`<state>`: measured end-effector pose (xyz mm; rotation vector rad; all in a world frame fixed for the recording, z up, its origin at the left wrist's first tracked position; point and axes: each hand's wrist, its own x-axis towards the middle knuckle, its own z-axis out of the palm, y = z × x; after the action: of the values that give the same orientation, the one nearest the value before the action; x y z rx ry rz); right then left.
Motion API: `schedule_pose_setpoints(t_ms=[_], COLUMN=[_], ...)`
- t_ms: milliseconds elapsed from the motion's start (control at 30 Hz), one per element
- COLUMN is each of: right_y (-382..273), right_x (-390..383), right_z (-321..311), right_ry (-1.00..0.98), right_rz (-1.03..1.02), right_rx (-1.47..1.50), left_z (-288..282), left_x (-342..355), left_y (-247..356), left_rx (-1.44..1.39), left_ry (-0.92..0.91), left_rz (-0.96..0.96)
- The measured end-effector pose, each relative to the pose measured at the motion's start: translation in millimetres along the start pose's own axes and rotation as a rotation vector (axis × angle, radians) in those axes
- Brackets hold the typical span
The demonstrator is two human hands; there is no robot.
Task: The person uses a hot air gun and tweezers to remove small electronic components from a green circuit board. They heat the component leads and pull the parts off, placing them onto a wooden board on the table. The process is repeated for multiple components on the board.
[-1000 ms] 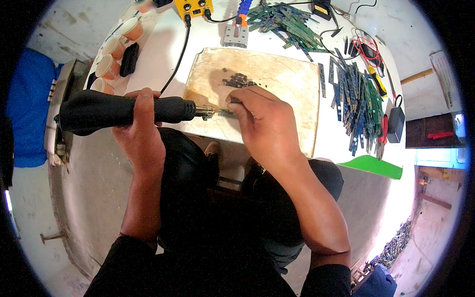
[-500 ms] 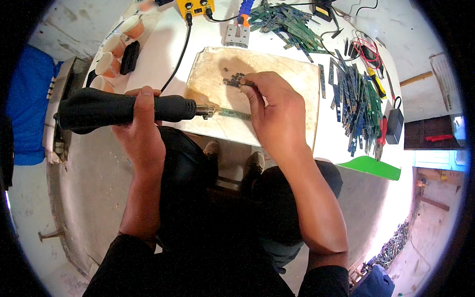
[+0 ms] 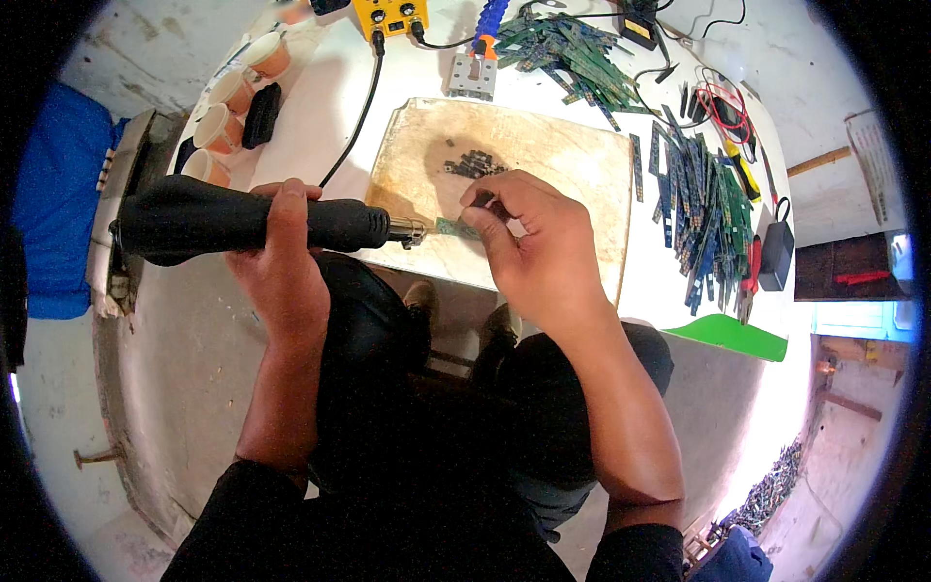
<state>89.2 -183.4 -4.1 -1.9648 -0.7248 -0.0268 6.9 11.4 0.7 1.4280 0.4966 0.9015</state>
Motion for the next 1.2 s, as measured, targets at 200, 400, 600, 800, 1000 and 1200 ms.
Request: schedule_pose_setpoints(t_ms=[200, 400, 600, 800, 1000, 1200], right_y=[0.7, 5.2, 3.0, 1.2, -2.8, -2.1], right_x=[-0.6, 0.5, -0.2, 0.2, 2.0, 1.0], right_z=[2.2, 4.5, 5.9, 5.0, 3.9, 3.8], right_ry=[0.003, -0.001, -0.009, -0.022, -0.036, -0.042], right_rz=[-0.027, -0.017, 0.022, 0.016, -0.02, -0.059], right_rx=[-0.004, 0.0, 0.01, -0.036, -0.06, -0.056], left_z=[-1.4, -1.5, -1.6, -1.8, -4.1, -2.7], left_x=[0.7, 2.8, 2.8, 2.5, 2.8, 2.2], left_y=[1.0, -2.4, -5.1, -1.2, 1.8, 2.0], left_rx=[-0.031, 0.069, 0.04, -0.035, 0.004, -0.034], left_ry=[0.001, 0.002, 0.009, 0.003, -0.005, -0.016], left_rz=[-0.004, 0.015, 0.045, -0.026, -0.037, -0.037])
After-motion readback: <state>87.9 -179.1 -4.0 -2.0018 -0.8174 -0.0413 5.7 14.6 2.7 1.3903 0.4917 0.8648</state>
